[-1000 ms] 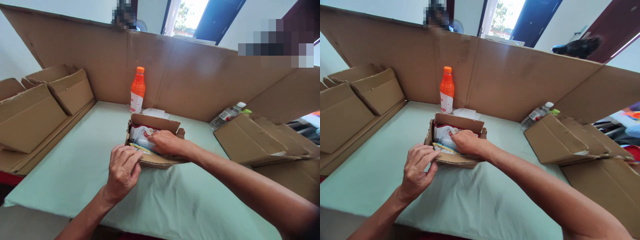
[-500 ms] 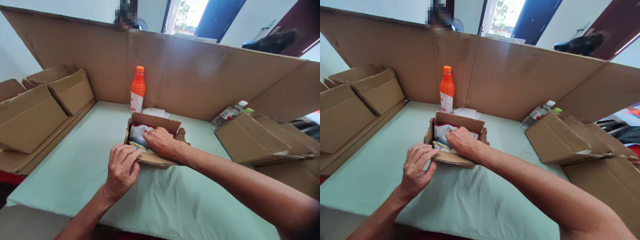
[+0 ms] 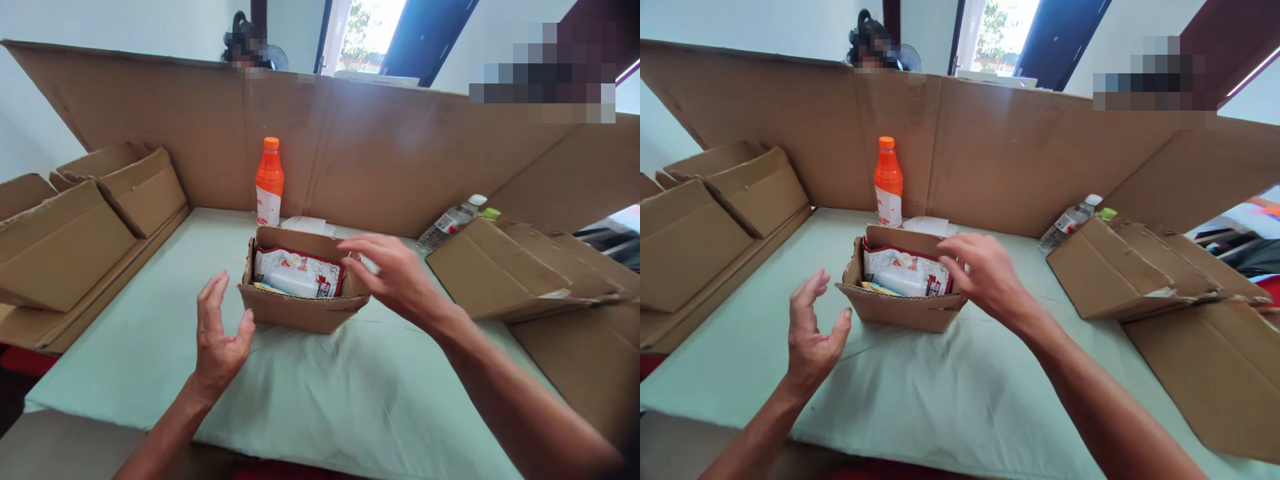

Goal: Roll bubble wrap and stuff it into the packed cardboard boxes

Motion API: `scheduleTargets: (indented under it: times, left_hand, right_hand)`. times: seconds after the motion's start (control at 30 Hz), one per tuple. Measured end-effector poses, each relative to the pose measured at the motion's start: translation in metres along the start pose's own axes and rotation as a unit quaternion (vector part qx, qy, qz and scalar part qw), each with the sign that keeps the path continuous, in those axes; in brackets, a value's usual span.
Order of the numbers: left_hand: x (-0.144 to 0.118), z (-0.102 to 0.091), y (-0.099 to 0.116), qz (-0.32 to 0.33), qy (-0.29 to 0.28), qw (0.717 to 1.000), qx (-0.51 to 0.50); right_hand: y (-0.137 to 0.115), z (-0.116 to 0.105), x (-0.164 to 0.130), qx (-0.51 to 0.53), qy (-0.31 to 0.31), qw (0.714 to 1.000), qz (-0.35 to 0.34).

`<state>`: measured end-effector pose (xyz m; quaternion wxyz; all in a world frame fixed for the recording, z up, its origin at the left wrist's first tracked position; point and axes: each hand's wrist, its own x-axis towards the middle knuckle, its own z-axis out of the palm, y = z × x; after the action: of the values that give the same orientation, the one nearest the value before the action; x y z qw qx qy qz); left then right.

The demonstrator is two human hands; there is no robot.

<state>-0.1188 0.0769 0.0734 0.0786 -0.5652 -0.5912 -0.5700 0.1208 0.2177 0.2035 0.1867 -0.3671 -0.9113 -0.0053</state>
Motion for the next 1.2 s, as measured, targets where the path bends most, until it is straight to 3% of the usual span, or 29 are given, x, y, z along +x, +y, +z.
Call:
scheduleTargets:
  times: [0.07, 0.13, 0.2, 0.27, 0.33, 0.4, 0.5, 0.57, 0.7, 0.8, 0.87, 0.93, 1.03, 1.1, 1.2]
  left_hand:
    - [-0.013, -0.002, -0.015, -0.118, -0.044, 0.991, -0.043]
    - [-0.027, -0.003, -0.028, -0.224, -0.090, 0.966, -0.089]
    - [-0.037, -0.001, -0.038, -0.280, -0.119, 0.944, -0.132]
    - [-0.039, 0.002, -0.042, -0.300, -0.134, 0.929, -0.172]
    - [-0.030, 0.008, -0.041, -0.313, -0.144, 0.916, -0.204]
    - [-0.014, 0.017, -0.037, -0.321, -0.144, 0.911, -0.216]
    - [0.005, 0.034, -0.027, -0.314, -0.128, 0.917, -0.211]
    - [0.007, 0.049, -0.018, -0.299, -0.141, 0.916, -0.228]
    - [-0.018, 0.067, 0.003, -0.258, -0.216, 0.904, -0.266]
    - [-0.035, 0.063, 0.012, -0.206, -0.253, 0.917, -0.229]
    - [-0.037, 0.057, 0.015, -0.180, -0.260, 0.931, -0.182]
    - [-0.034, 0.053, 0.015, -0.182, -0.276, 0.931, -0.155]
    - [-0.033, 0.056, 0.014, -0.234, -0.317, 0.906, -0.154]
    - [-0.034, 0.062, 0.012, -0.275, -0.328, 0.888, -0.165]
    - [-0.036, 0.079, 0.014, -0.306, -0.321, 0.876, -0.189]
  right_hand:
    - [0.021, -0.002, -0.046, 0.053, 0.126, 0.985, 0.106]
    - [0.035, 0.013, -0.089, 0.095, 0.158, 0.965, 0.185]
    - [0.037, 0.043, -0.118, 0.160, 0.102, 0.961, 0.200]
    - [0.029, 0.076, -0.126, 0.222, 0.036, 0.956, 0.189]
    - [0.015, 0.103, -0.112, 0.256, 0.000, 0.949, 0.182]
    - [0.005, 0.115, -0.089, 0.263, -0.012, 0.946, 0.190]
    - [0.004, 0.114, -0.068, 0.246, 0.003, 0.944, 0.219]
    - [0.011, 0.107, -0.080, 0.234, 0.023, 0.941, 0.243]
    - [0.028, 0.091, -0.158, 0.186, 0.056, 0.938, 0.287]
    - [0.032, 0.080, -0.221, 0.144, 0.076, 0.947, 0.277]
    - [0.036, 0.076, -0.243, 0.146, 0.083, 0.949, 0.266]
    - [0.043, 0.077, -0.248, 0.198, 0.078, 0.940, 0.265]
    - [0.059, 0.085, -0.233, 0.335, 0.061, 0.905, 0.255]
    - [0.067, 0.092, -0.222, 0.402, 0.059, 0.885, 0.228]
    - [0.071, 0.097, -0.218, 0.420, 0.078, 0.883, 0.196]
